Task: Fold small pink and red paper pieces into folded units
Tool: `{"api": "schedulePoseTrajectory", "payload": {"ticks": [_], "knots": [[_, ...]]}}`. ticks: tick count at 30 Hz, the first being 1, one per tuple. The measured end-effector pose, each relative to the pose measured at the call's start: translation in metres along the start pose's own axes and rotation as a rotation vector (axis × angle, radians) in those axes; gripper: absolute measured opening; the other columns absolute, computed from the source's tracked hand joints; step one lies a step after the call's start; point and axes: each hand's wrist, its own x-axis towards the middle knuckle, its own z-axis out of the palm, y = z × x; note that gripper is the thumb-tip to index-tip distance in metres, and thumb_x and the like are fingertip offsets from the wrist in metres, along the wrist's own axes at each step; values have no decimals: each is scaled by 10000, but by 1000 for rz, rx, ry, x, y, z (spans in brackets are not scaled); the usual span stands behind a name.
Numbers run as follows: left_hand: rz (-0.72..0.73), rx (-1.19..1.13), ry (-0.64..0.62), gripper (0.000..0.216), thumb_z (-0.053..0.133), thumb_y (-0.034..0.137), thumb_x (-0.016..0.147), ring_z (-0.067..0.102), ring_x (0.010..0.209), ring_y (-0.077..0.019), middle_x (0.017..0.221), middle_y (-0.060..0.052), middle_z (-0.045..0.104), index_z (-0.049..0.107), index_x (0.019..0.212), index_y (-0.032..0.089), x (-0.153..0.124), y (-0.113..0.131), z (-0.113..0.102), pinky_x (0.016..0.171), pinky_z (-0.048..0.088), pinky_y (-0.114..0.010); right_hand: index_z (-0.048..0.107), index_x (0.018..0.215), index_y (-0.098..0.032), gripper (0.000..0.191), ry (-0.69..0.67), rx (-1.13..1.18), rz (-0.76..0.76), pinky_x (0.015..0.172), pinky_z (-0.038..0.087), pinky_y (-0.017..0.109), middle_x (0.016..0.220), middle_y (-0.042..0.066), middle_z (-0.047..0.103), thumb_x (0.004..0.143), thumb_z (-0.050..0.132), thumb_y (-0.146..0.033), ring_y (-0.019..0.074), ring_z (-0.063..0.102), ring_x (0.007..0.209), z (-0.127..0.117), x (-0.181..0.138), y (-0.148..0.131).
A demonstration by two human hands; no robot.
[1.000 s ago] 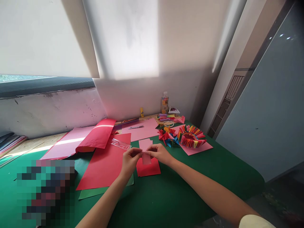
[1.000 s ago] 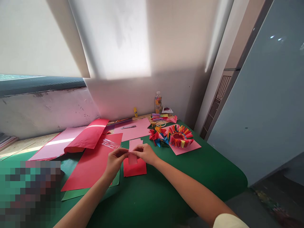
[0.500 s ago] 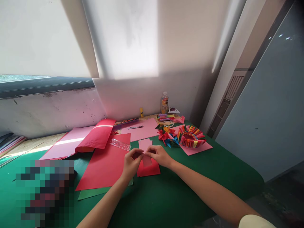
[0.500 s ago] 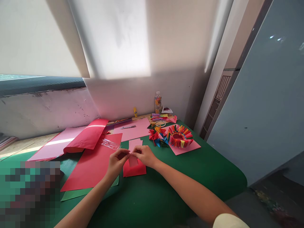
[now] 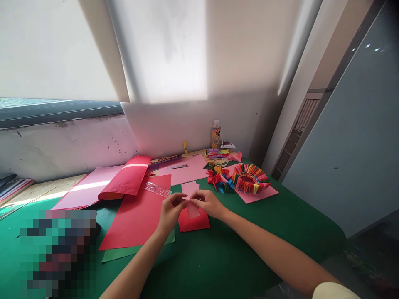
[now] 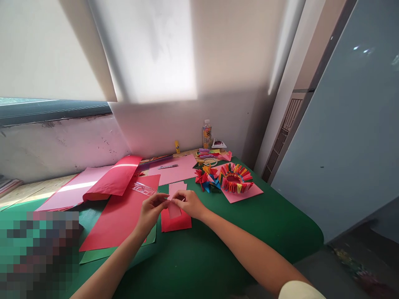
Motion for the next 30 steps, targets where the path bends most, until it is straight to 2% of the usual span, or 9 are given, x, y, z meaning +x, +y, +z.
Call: {"api": "schedulePoseTrajectory", "payload": {"ticks": [9, 14, 20, 26, 30], "knots": [[-50, -58, 9, 232, 698, 320, 604, 586, 688, -156, 708, -20, 626, 623, 757, 163, -1, 3, 2, 647, 494, -271, 608, 747, -127, 160, -12, -2, -7, 579, 383, 213, 706, 29, 588, 762, 521, -260, 118, 504, 639, -4, 0, -1], [-117, -177, -45, 259, 673, 366, 633, 586, 713, -171, 731, -36, 633, 637, 772, 150, -1, 3, 1, 683, 501, -298, 589, 711, -126, 249, 45, 217, 49, 551, 384, 211, 667, 16, 552, 722, 582, -375, 110, 487, 606, -5, 4, 2], [-177, -256, -73, 272, 681, 372, 626, 570, 674, -155, 685, -32, 612, 636, 741, 129, 0, 0, 2, 687, 504, -302, 582, 705, -120, 299, 125, 386, 146, 447, 314, 180, 578, -17, 500, 671, 634, -413, 59, 405, 472, -5, 5, -1], [-162, -190, -86, 272, 640, 371, 678, 576, 719, -162, 727, -52, 613, 640, 774, 117, -1, 2, 2, 695, 505, -285, 573, 753, -124, 336, 165, 500, 196, 459, 387, 200, 578, -13, 528, 643, 658, -430, 78, 478, 463, -4, 5, 0], [-148, -175, -100, 276, 614, 375, 703, 577, 753, -173, 756, -55, 608, 634, 810, 121, -1, 4, 2, 720, 515, -312, 571, 780, -125, 341, 132, 537, 216, 510, 433, 216, 646, 9, 565, 650, 656, -429, 92, 520, 519, -3, 5, 0]]}}
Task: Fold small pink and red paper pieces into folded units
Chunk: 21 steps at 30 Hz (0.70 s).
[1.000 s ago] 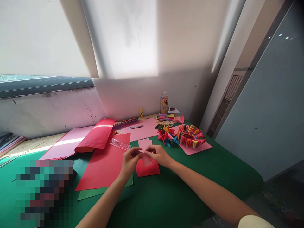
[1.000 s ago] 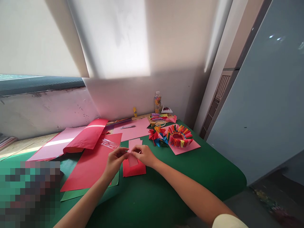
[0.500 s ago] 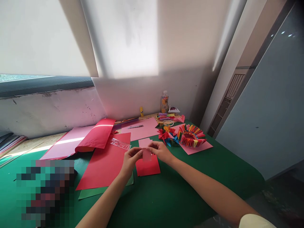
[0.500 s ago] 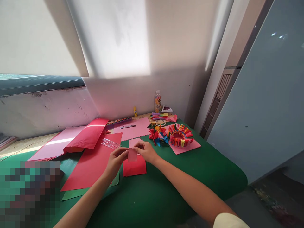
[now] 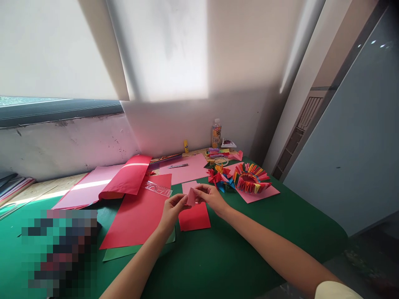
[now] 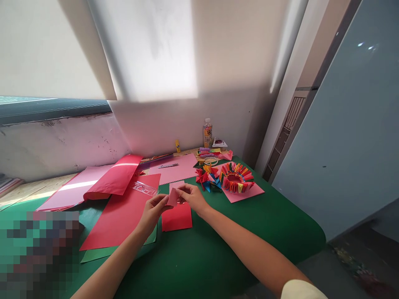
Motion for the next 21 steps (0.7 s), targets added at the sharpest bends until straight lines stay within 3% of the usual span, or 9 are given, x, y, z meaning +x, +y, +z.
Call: {"api": "schedulePoseTrajectory", "payload": {"ticks": [7, 16, 21], "knots": [[120, 184, -40, 247, 552, 365, 754, 571, 708, -157, 747, -45, 597, 614, 832, 138, -3, -3, 4, 706, 522, -333, 537, 850, -138, 357, -64, 25, 3, 591, 467, 253, 688, 21, 585, 666, 651, -422, 121, 562, 601, 3, 0, 4], [245, 358, 4, 219, 471, 338, 809, 543, 685, -127, 763, -37, 551, 581, 869, 158, -6, -2, 5, 650, 504, -278, 514, 942, -145, 396, -106, -107, -65, 707, 471, 291, 807, 43, 589, 657, 680, -365, 169, 587, 778, -1, 5, 16], [259, 428, 43, 263, 417, 359, 828, 553, 737, -144, 842, -49, 552, 591, 915, 182, -5, -3, 5, 628, 503, -268, 535, 899, -135, 299, -166, -126, -83, 684, 479, 296, 770, 35, 599, 695, 634, -330, 142, 590, 656, -1, 3, 12]]}}
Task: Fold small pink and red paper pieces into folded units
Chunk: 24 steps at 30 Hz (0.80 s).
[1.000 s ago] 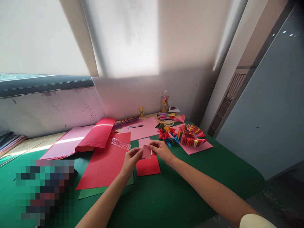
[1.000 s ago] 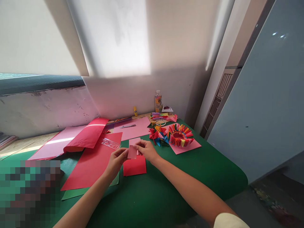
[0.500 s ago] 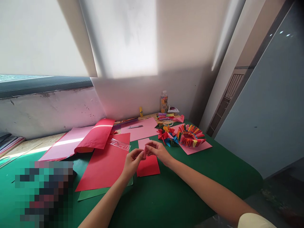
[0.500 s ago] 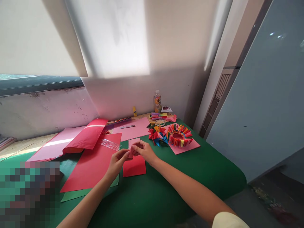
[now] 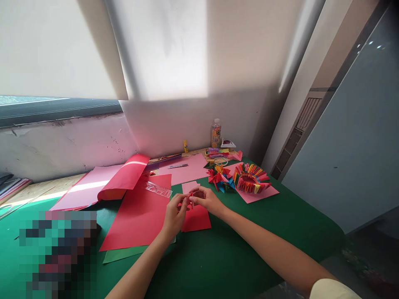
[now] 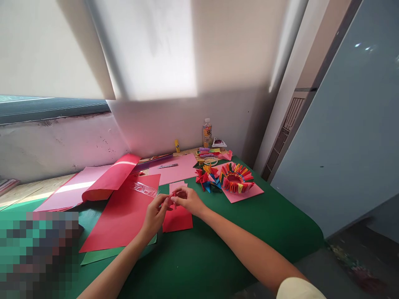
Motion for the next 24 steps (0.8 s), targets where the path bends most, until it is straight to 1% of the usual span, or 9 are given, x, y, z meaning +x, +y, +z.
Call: {"api": "schedulePoseTrajectory", "payload": {"ticks": [2, 4, 7, 9, 11, 13, 15, 18, 24], "knots": [[0, 18, 13, 263, 425, 368, 823, 555, 763, -153, 842, -51, 562, 601, 892, 186, 0, 0, 0, 635, 493, -259, 557, 899, -129, 268, -3, -29, 6, 706, 480, 306, 736, 27, 600, 707, 611, -307, 134, 583, 628, 0, -1, -4], [-11, 33, 30, 253, 447, 375, 812, 557, 763, -157, 829, -50, 577, 608, 863, 186, 0, 0, -1, 643, 477, -250, 579, 928, -128, 271, 12, -51, 27, 743, 480, 322, 734, 27, 604, 710, 588, -289, 147, 589, 673, 0, -2, -6], [-52, 6, 77, 249, 479, 390, 791, 554, 690, -147, 761, -38, 590, 606, 854, 185, 1, -2, -2, 622, 461, -246, 619, 906, -133, 260, 26, -35, 45, 757, 491, 324, 860, 49, 598, 706, 546, -283, 177, 582, 799, 0, -2, -7], [-81, -65, 108, 249, 506, 391, 772, 545, 645, -138, 744, -31, 588, 594, 874, 181, 3, -5, -2, 604, 457, -248, 637, 853, -127, 247, 42, -9, 40, 739, 504, 313, 922, 58, 575, 696, 534, -288, 183, 571, 830, 0, -1, -6], [-105, -153, 118, 254, 535, 377, 752, 539, 634, -131, 768, -33, 587, 575, 899, 175, 5, -8, -3, 606, 458, -251, 637, 836, -116, 249, 52, -2, 48, 715, 509, 308, 883, 58, 575, 685, 538, -288, 172, 574, 786, 0, -1, -6], [-126, -221, 123, 261, 557, 362, 736, 533, 631, -124, 783, -35, 582, 559, 908, 166, 6, -9, -4, 611, 458, -251, 628, 859, -115, 257, 57, -9, 56, 686, 511, 297, 828, 48, 580, 670, 550, -271, 153, 573, 725, -1, -1, -7], [-144, -252, 134, 259, 569, 354, 724, 518, 608, -112, 761, -26, 572, 554, 896, 162, 7, -9, -5, 595, 452, -241, 617, 900, -132, 281, 72, -25, 47, 655, 512, 273, 848, 41, 580, 644, 567, -237, 143, 565, 722, -1, -1, -9], [-153, -238, 153, 226, 575, 337, 717, 487, 564, -94, 703, -2, 547, 551, 860, 164, 8, -8, -6, 552, 426, -218, 613, 920, -154, 305, 98, -55, 29, 605, 512, 239, 899, 38, 570, 622, 591, -216, 141, 553, 749, -2, -2, -10], [-130, -188, 120, 208, 591, 337, 701, 475, 529, -91, 669, 2, 531, 559, 808, 161, 7, -4, -7, 515, 410, -210, 613, 844, -131, 274, 128, -69, 59, 541, 521, 263, 856, 53, 571, 657, 627, -331, 180, 555, 782, -2, -1, -1]]}}
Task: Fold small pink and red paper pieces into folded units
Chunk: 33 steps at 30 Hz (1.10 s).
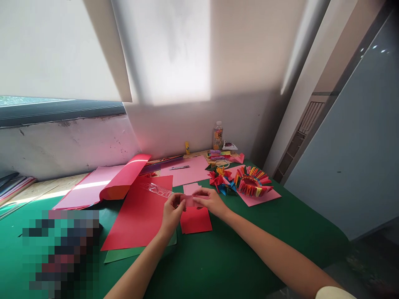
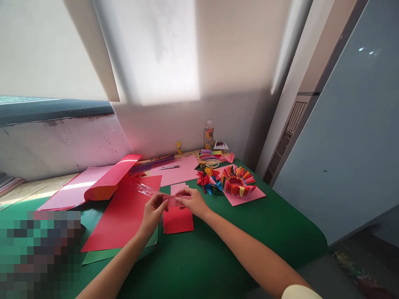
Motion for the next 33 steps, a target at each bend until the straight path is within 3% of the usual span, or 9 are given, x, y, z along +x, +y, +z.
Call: {"api": "schedulePoseTrajectory", "payload": {"ticks": [6, 10, 15, 22, 33], "knots": [[-218, -185, -89, 431, 438, 523, 753, 523, 660, -149, 704, -55, 546, 612, 781, 130, -2, 9, -2, 540, 475, -241, 621, 761, -146, 140, 13, -139, -142, 676, 469, 256, 754, 29, 602, 703, 603, -272, 148, 560, 730, -2, 0, 1], [-338, -286, -133, 319, 593, 449, 678, 539, 726, -158, 758, -45, 556, 612, 814, 161, -2, 9, -2, 549, 481, -234, 625, 781, -162, 120, 48, -258, -198, 681, 460, 256, 768, 30, 609, 739, 562, -256, 153, 563, 738, -2, -5, -5], [-523, -447, -207, 314, 715, 316, 582, 579, 815, -192, 840, -57, 582, 593, 833, 172, -1, 7, -1, 591, 489, -246, 630, 770, -167, 111, 78, -230, -237, 703, 481, 262, 786, 32, 606, 734, 569, -254, 161, 576, 768, -1, -7, -9], [-455, -477, -199, 344, 785, 241, 503, 539, 614, -92, 695, -8, 553, 601, 778, 146, -3, 8, 2, 640, 477, -244, 664, 803, -177, 142, 58, -249, -206, 760, 472, 300, 834, 43, 636, 736, 567, -255, 184, 587, 816, -2, -6, -7], [-445, -424, -184, 376, 791, 301, 490, 558, 622, -112, 685, -34, 594, 632, 783, 128, -2, 5, 1, 670, 483, -284, 682, 806, -181, 165, 82, -182, -136, 767, 460, 320, 819, 45, 654, 708, 590, -276, 202, 597, 809, -5, -2, 0]]}}
